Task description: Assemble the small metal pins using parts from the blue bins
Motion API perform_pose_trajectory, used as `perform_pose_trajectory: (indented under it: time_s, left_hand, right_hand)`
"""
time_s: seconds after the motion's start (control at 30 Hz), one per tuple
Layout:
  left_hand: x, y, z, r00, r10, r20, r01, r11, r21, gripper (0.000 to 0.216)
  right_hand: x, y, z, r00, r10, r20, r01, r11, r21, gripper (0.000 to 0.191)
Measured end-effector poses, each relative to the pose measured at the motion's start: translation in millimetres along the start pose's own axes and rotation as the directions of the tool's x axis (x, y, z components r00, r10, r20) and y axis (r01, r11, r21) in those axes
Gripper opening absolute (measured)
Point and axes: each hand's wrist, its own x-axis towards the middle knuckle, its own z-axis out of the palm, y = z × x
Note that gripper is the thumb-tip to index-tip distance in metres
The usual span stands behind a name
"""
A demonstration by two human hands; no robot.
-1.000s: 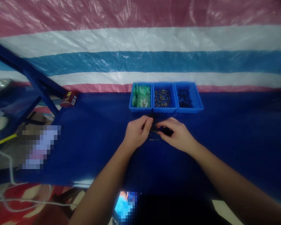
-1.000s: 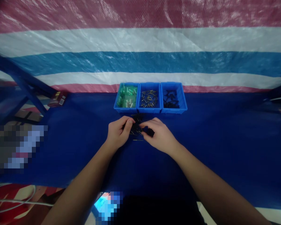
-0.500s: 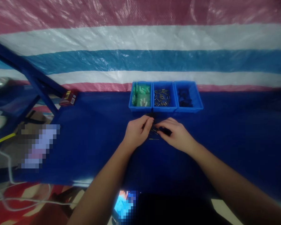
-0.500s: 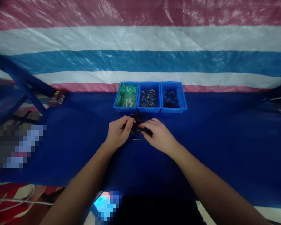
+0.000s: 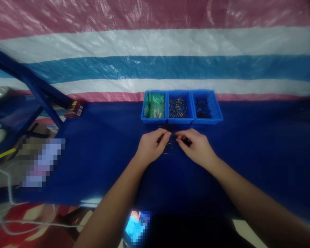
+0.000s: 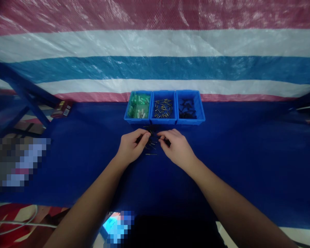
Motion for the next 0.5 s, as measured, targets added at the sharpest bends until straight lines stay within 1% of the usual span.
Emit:
perform_pose_trajectory:
  time_s: [0.07, 0.23, 0.3, 0.4, 0.5]
  left_hand:
    - [-0.3, 0.0, 1.1, 1.0, -0.01, 0.01, 0.01, 1.0, -0.015, 0.019]
    - [-0.3, 0.0, 1.7, 1.0, -0.007, 0.026, 0.007, 1.0, -0.002, 0.017]
    - [-0.1, -0.1, 1.5, 1.0, -0.01, 0.023, 0.009, 1.0, 0.006, 0.017]
    - [0.0, -0.6, 1.9, 1.0, -0.002, 0.022, 0.002, 1.0, 0.013, 0.015]
    - [-0.4, -1.9, 3.2, 0.999, 0.025, 0.029, -0.026, 1.0, 0.012, 0.014]
  right_hand:
    - [0.4, -0.2, -0.8, 1.0, -0.004, -0.006, 0.004, 1.0, -0.007, 0.021]
    - [2.7, -1.2, -2.2, 0.997, -0.043, 0.067, 0.047, 0.997, -0.068, 0.02]
    - [2.9, -1.5, -2.4, 0.996, -0.044, 0.073, 0.049, 0.997, -0.068, 0.022]
    - [1.8, -2.0, -2.3, 0.998, -0.045, 0.042, 0.046, 0.998, -0.035, 0.024]
    - [0.1, -3.0, -1.8, 0.999, -0.011, -0.036, 0.012, 0.999, 0.037, 0.022]
